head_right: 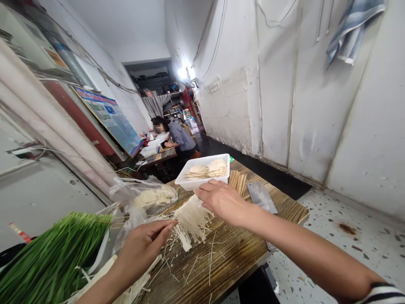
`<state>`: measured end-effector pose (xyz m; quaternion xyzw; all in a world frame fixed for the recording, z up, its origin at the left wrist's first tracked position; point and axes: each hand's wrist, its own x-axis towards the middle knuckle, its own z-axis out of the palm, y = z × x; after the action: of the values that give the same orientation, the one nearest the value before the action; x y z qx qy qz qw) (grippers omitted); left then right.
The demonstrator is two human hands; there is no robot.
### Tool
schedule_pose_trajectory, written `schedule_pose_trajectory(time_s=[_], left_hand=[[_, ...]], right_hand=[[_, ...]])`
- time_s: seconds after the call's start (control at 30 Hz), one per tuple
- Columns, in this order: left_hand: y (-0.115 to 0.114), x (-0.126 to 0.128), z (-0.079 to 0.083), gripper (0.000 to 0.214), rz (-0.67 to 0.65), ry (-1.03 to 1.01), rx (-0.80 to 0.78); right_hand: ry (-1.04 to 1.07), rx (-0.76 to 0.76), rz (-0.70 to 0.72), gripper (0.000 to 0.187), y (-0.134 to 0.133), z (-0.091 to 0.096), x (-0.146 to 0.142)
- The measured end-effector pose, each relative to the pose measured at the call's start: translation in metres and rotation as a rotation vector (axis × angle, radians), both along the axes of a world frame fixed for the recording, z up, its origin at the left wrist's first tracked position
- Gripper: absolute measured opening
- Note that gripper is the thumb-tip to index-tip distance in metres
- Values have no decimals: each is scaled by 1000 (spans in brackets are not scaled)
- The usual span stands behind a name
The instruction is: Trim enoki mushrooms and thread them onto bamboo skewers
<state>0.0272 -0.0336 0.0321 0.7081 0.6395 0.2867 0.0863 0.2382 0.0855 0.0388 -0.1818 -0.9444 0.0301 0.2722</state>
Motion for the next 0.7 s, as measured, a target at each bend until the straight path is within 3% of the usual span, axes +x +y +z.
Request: schedule_pose_trajectory(time_s=[0.1,0.4,0.7], left_hand=[[3,-4,1,28,-60,65,14],[6,-13,-8,24,-147,119,69],[7,-7,-6,30,-254,131,-21]], right_hand=[[-93,-36,69,20,7,3,2],[-106,-334,257,24,5,5,16],[-234,-228,191,24,-6,5,33]])
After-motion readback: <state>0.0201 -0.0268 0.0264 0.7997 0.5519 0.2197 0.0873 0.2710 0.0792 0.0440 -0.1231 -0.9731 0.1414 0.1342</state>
